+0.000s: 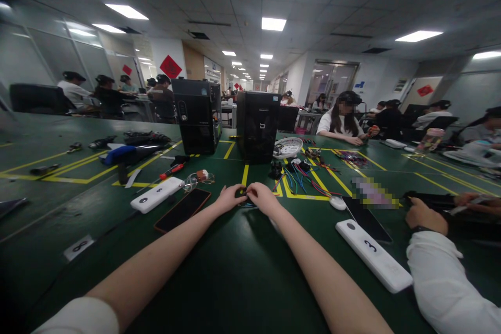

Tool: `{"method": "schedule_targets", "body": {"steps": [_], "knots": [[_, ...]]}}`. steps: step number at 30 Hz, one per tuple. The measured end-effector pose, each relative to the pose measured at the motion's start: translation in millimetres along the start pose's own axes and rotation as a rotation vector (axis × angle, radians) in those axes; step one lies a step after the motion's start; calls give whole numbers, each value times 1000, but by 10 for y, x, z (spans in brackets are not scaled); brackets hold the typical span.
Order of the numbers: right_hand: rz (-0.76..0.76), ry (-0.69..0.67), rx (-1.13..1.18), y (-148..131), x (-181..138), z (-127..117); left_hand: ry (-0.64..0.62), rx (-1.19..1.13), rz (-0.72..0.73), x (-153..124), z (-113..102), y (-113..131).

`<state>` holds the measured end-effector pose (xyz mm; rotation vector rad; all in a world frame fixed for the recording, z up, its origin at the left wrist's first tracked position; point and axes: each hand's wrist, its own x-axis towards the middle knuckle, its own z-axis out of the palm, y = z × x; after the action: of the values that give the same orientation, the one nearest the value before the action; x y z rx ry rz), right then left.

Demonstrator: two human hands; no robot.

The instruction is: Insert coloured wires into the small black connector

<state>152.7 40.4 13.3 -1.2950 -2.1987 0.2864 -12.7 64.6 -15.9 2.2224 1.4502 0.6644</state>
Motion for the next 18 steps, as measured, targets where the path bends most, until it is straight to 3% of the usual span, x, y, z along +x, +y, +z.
{"method": "schedule_targets", "body": {"steps": [3, 6, 11, 18], "knots": [[-72, -169, -150, -94, -92, 54, -28, -1, -7, 2, -24, -11], [-89, -253, -256, -189, -130, 58, -34, -11, -4, 2, -40, -21], [14, -267, -457, -242, -149, 23, -3, -17, 7, -5, -30, -20], [13, -259, -483, -223, -128, 39, 3, 32, -8, -4, 0, -14]]}}
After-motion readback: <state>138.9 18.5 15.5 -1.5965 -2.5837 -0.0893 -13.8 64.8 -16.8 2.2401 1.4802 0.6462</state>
